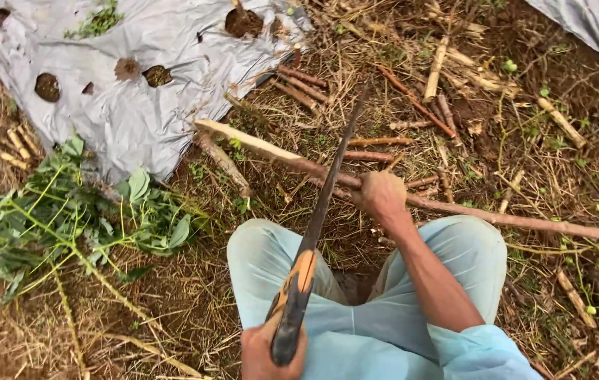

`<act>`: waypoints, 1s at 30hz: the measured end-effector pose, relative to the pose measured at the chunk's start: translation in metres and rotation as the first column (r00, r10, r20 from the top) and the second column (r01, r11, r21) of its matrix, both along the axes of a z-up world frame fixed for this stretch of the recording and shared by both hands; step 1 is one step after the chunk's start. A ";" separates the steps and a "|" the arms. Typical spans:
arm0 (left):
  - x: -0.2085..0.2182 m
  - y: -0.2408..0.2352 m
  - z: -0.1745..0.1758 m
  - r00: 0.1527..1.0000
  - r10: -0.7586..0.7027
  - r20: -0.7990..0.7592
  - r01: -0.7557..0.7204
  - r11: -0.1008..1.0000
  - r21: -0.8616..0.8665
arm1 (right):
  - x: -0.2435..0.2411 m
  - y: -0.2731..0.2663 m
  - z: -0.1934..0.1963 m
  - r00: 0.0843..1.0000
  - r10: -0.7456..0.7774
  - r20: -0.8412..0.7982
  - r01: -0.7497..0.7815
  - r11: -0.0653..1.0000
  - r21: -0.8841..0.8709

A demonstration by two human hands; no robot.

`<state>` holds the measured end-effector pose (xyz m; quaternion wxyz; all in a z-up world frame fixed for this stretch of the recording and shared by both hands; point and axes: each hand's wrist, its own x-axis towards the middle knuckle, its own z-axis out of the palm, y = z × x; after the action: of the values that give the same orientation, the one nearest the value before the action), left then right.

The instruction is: Sawing a long wooden branch into smaller segments using a hand saw

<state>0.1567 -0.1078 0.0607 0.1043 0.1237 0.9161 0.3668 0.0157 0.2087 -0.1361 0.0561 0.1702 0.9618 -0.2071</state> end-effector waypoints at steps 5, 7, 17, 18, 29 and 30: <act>-0.027 0.025 -0.006 0.998 -0.064 -0.015 0.064 0.998 0.028 | 0.001 -0.016 0.001 0.997 0.022 0.071 -0.020 1.000 -0.018; -0.040 0.041 0.001 0.991 -0.126 -0.033 0.128 0.988 0.084 | 0.003 -0.016 0.003 0.997 0.008 0.082 -0.006 1.000 -0.028; -0.026 0.014 0.009 0.999 -0.039 0.006 0.039 0.999 0.005 | -0.010 -0.015 -0.007 0.989 -0.021 0.144 0.021 1.000 0.002; -0.031 0.025 0.012 0.994 -0.104 -0.027 0.104 0.995 -0.012 | -0.010 -0.016 -0.001 0.980 -0.007 0.199 0.011 1.000 -0.021; -0.024 0.016 0.019 0.995 -0.051 0.081 0.047 0.997 0.056 | -0.002 -0.013 -0.004 0.991 0.005 0.134 -0.013 0.998 0.061; -0.019 0.014 0.016 0.998 -0.049 0.035 0.048 0.998 0.030 | -0.002 -0.012 -0.009 0.993 -0.040 0.110 0.034 0.998 0.053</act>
<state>0.1374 -0.0937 0.0772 0.1278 0.1406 0.9055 0.3794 0.0141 0.1962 -0.1449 0.1011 0.2006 0.9588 -0.1737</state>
